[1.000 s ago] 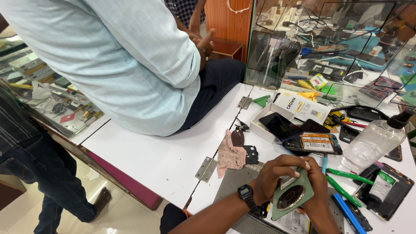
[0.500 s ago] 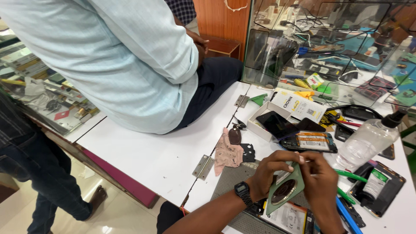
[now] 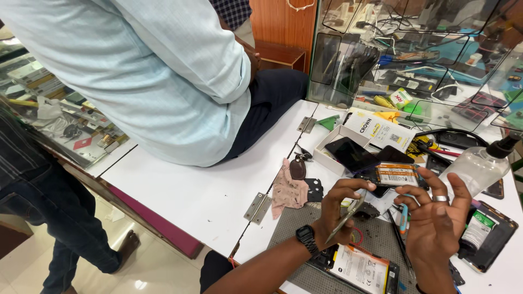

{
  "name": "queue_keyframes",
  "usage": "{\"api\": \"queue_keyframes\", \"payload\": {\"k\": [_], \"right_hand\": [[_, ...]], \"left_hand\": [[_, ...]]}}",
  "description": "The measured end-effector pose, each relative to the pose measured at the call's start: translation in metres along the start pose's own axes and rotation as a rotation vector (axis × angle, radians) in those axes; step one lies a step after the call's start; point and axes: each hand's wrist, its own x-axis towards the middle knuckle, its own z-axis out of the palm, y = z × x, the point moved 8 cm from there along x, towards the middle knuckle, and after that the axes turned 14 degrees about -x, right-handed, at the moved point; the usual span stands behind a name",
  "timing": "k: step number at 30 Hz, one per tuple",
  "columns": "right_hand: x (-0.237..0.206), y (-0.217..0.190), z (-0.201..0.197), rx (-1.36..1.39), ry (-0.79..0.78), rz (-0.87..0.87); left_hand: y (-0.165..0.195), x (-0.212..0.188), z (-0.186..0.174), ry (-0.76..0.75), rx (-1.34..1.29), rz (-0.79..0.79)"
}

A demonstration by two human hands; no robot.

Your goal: The person works at a repair bench on a disassembled smartphone, using a blue pry tool to work around the phone frame and battery assembly. They handle the phone back housing, press and fit small components, align a green back cover with its camera ring, and press it into place on the device.

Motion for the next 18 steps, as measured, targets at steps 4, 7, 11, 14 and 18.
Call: {"api": "queue_keyframes", "payload": {"k": [4, 7, 11, 14, 18], "right_hand": [[-0.002, 0.003, 0.006, -0.017, -0.007, 0.037], [-0.003, 0.003, 0.010, -0.056, -0.018, 0.047], [-0.003, 0.007, 0.012, -0.072, -0.022, 0.060], [-0.004, 0.010, 0.011, -0.076, -0.024, 0.067], [-0.005, 0.010, 0.011, -0.068, -0.026, 0.078]], "left_hand": [[-0.001, 0.001, 0.002, -0.027, -0.029, 0.001], [-0.002, 0.001, 0.001, -0.027, -0.026, -0.007], [-0.001, 0.000, 0.000, -0.029, -0.023, -0.016], [-0.001, 0.001, 0.000, -0.027, -0.023, -0.025], [0.001, 0.003, 0.000, -0.013, 0.011, -0.016]]}}
